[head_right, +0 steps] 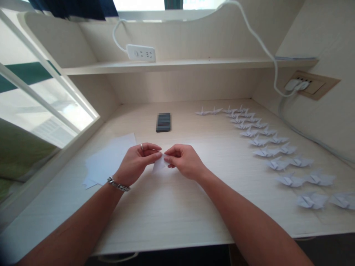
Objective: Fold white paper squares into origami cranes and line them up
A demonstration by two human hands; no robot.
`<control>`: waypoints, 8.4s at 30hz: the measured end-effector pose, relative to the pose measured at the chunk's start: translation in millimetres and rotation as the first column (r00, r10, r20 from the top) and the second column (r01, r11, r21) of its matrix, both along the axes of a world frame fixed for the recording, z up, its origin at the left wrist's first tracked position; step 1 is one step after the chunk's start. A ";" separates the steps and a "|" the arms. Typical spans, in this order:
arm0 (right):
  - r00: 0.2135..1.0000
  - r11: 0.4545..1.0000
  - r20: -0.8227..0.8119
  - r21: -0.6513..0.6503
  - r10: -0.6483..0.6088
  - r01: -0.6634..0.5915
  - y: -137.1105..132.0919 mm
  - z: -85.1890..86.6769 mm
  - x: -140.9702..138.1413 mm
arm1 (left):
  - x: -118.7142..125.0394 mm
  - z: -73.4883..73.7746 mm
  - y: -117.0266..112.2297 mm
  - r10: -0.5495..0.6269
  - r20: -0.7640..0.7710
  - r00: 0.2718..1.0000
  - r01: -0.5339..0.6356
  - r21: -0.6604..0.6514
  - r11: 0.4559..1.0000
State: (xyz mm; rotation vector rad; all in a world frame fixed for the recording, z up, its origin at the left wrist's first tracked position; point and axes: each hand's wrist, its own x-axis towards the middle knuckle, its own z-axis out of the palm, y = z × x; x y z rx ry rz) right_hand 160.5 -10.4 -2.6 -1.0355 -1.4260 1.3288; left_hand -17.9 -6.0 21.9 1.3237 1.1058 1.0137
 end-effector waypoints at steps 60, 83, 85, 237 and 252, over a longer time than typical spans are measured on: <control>0.990 0.995 0.129 0.096 -0.049 0.036 -0.4 2.2 3.1 | -0.4 -8.0 3.0 -0.034 -0.075 0.997 0.037 0.037 0.999; 0.991 0.982 0.104 0.176 -0.089 0.070 1.8 0.7 9.5 | -3.9 -8.2 5.9 -0.016 0.061 0.998 0.018 -0.044 0.999; 0.994 0.987 0.074 0.141 -0.086 0.075 1.9 1.4 8.7 | -4.5 -9.4 6.2 -0.029 0.061 0.998 0.030 -0.021 0.999; 0.999 0.993 -0.023 -0.111 -0.047 0.044 -0.1 -0.4 -0.8 | -2.2 -7.7 4.3 -0.059 0.029 0.998 0.059 -0.005 0.998; 0.999 0.995 -0.041 -0.101 -0.033 0.029 0.7 0.0 1.6 | -0.6 -6.6 3.2 -0.058 0.001 0.998 0.057 0.045 0.997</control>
